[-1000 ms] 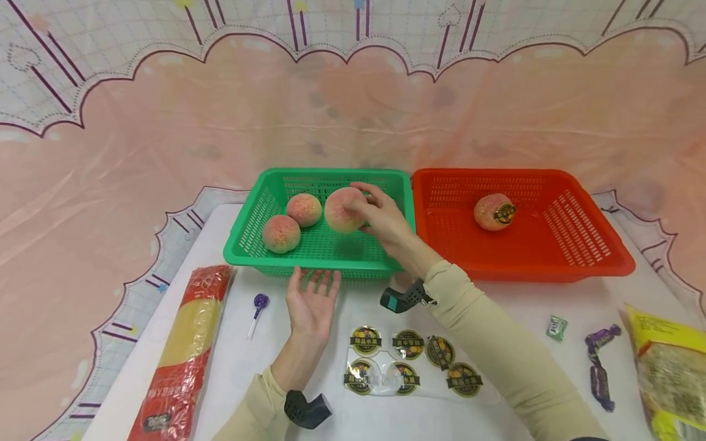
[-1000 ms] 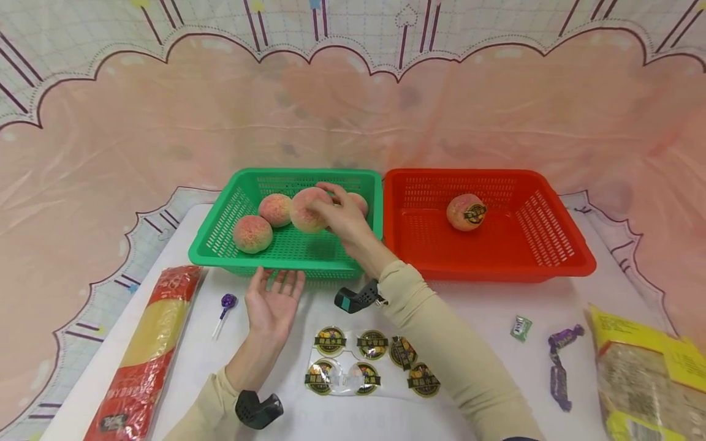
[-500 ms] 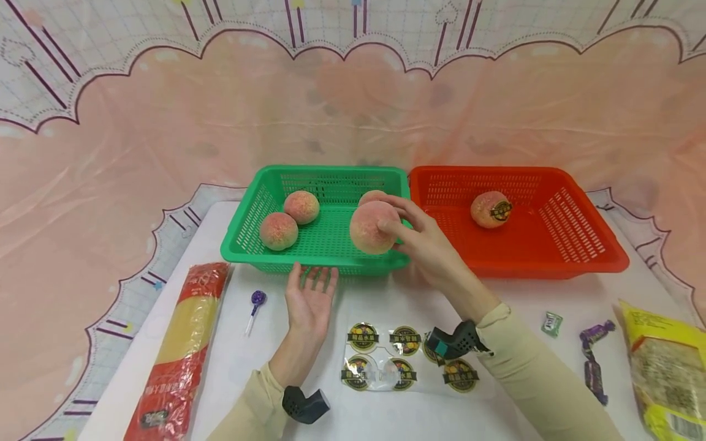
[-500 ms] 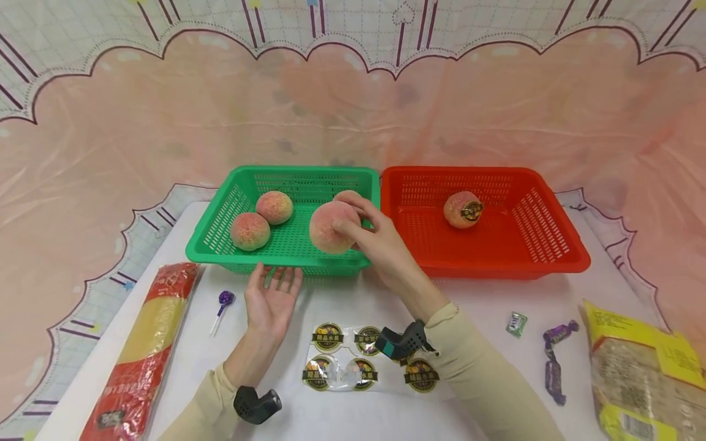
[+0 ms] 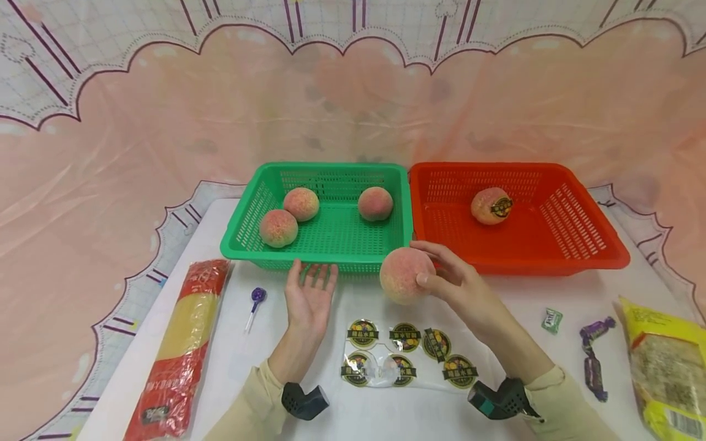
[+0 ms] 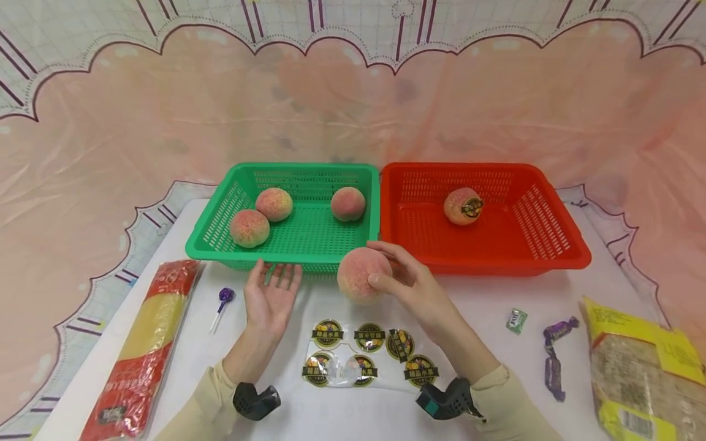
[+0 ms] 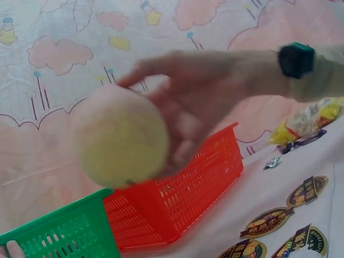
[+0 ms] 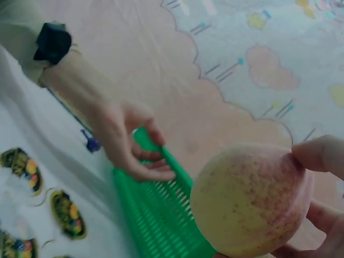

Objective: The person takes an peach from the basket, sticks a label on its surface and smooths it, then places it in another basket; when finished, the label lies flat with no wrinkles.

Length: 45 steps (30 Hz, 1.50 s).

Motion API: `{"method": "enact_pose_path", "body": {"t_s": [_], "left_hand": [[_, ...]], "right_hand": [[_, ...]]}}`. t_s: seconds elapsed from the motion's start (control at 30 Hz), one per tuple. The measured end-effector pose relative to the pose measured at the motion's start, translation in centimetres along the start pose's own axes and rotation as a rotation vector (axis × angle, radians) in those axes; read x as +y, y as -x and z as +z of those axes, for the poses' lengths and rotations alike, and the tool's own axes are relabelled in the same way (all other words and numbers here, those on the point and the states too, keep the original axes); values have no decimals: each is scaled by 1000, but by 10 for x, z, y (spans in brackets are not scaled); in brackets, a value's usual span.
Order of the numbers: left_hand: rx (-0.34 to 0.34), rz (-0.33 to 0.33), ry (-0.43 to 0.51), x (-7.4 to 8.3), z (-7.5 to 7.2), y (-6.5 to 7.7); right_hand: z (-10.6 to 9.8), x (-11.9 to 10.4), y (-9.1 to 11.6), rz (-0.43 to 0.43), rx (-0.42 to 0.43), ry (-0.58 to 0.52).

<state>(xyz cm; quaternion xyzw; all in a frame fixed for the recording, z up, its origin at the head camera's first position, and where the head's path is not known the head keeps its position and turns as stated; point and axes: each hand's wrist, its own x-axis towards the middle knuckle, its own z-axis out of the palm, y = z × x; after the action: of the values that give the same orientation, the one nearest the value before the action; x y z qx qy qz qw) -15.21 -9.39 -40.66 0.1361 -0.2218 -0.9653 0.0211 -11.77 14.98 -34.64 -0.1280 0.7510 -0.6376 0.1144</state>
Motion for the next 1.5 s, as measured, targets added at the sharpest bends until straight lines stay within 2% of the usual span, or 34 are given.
{"method": "enact_pose_path", "body": {"t_s": [0.2, 0.47, 0.57, 0.6, 0.67, 0.7, 0.77, 0.8, 0.87, 0.93, 0.97, 1.03, 1.13, 1.23, 1.37, 1.5], "left_hand": [[-20, 5, 10, 2, 5, -2], [-59, 12, 13, 3, 9, -6], [-114, -23, -56, 1, 10, -10], [-136, -54, -106, 0, 10, -11], [-207, -137, -263, -2, 10, -14], [-256, -179, -372, -4, 9, -16], [-400, -235, -652, -5, 8, -21], [-499, -225, -810, -5, 6, -25], [-675, -152, -1070, -3, 2, -32], [-795, -69, -1226, 1, -3, -37], [-833, -37, -1264, 3, -5, -38], [-866, -10, -1277, 7, -8, -37], [-879, -24, -1243, 9, -14, -35], [-892, -36, -1210, 4, -25, -36], [-893, -37, -1195, -5, -40, -37], [-890, -43, -1201, -12, -48, -31]], "right_hand": [[-6, 30, 9, 2, -41, 5], [-16, 63, -3, 89, 101, 95], [-19, 66, -8, 89, 132, 132], [-19, 67, -9, 86, 138, 138], [-20, 67, -12, 77, 142, 144], [-20, 66, -13, 73, 139, 142], [-21, 65, -15, 64, 134, 136], [-21, 64, -16, 62, 130, 135], [-22, 62, -18, 52, 113, 138], [-22, 60, -19, 52, 86, 144], [-22, 59, -19, 55, 72, 153], [-22, 59, -19, 68, 46, 163], [-23, 62, -15, 87, -1, 195], [-24, 67, -8, 90, -28, 229], [-27, 73, 1, 67, -50, 335], [-31, 74, 13, 53, -81, 474]]}}
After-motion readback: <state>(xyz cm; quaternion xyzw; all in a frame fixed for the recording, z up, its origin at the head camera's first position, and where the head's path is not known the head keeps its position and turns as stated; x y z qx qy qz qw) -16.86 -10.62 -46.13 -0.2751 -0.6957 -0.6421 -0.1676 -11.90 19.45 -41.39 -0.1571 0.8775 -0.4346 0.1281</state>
